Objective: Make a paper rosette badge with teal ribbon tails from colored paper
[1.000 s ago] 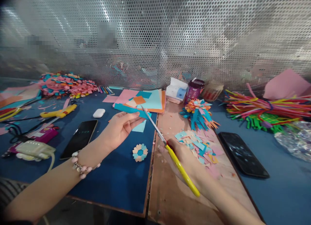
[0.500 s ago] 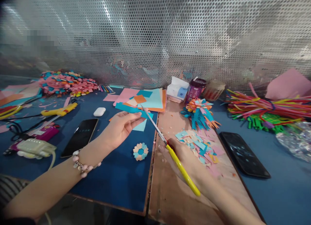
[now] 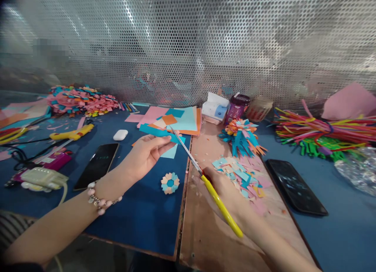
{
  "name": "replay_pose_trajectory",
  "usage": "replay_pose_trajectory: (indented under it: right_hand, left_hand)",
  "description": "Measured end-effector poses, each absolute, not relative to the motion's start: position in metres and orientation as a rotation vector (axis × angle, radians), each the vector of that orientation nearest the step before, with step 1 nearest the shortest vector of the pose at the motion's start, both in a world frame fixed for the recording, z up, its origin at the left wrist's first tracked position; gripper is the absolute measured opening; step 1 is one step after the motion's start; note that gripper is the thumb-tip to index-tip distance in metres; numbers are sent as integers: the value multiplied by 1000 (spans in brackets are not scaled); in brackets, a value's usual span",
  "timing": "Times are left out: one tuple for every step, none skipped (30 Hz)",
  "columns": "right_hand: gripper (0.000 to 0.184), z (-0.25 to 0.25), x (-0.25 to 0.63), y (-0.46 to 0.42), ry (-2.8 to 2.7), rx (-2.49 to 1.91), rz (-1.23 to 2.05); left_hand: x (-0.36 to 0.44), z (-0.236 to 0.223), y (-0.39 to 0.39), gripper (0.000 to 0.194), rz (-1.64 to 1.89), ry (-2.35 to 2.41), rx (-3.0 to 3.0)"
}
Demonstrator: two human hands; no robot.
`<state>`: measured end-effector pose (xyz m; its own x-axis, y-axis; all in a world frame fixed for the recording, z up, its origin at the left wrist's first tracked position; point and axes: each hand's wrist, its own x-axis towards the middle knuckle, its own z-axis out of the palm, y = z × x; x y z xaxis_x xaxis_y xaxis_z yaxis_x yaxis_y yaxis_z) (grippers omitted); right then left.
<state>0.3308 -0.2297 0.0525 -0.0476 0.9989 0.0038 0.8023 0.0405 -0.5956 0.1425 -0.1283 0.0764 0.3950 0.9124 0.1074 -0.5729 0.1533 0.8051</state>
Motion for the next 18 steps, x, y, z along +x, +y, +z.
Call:
replay_pose_trajectory:
  right_hand:
    - [25, 52, 331, -229, -1902, -1811, 640]
    - [24, 51, 331, -229, -1897, -1806, 656]
    - [24, 50, 331, -229, -1892, -1801, 672]
    - [24, 49, 331, -228, -1887, -1800, 683]
    - [24, 49, 331, -228, -1882, -1799, 686]
    - [25, 48, 331, -228, -1879, -1802, 687]
    - [26, 48, 331, -228, -1877, -1804, 687]
    - [26, 47, 331, -228, -1873, -1802, 688]
    - [27, 46, 331, -228, -1867, -1795, 689]
    - [28, 46, 332, -228, -1863, -1785, 693]
    - [28, 45, 332, -228, -1860, -1774, 699]
    - [28, 44, 333, -228, -1861, -1762, 706]
    - [28, 42, 334, -228, -1861, -1752, 712]
    - [26, 41, 335, -227, -1863, -1748, 718]
    - [24, 38, 336, -227, -1862, -1747, 721]
    - [22, 36, 337, -227, -1859, -1748, 720]
    - [19, 34, 338, -226, -1852, -1750, 717]
    - [18, 32, 338, -226, -1847, -1748, 718]
  left_hand:
    - [143, 76, -128, 1, 1121, 459, 892]
    - [143, 76, -128, 1, 1120, 457, 892]
    - [143, 76, -128, 1, 1119, 453, 892]
    - [143, 76, -128, 1, 1116, 449, 891]
    - [143, 76, -128, 1, 1114, 445, 889]
    - [143, 76, -128, 1, 1114, 442, 886]
    - [143, 76, -128, 1, 1114, 442, 882]
    - [143, 76, -128, 1, 1115, 444, 878]
    - [143, 76, -128, 2, 1116, 447, 875]
    - [143, 76, -128, 2, 1117, 448, 874]
    - [143, 76, -128, 2, 1116, 448, 874]
    - [143, 76, -128, 2, 1114, 447, 877]
    - [143, 76, -128, 2, 1111, 446, 881]
    - [143, 76, -128, 3, 1108, 446, 885]
    - [143, 76, -128, 4, 1106, 447, 887]
    - [143, 76, -128, 4, 1104, 450, 888]
    - [143, 76, -129, 4, 1105, 453, 887]
    - [143, 76, -129, 4, 1106, 457, 886]
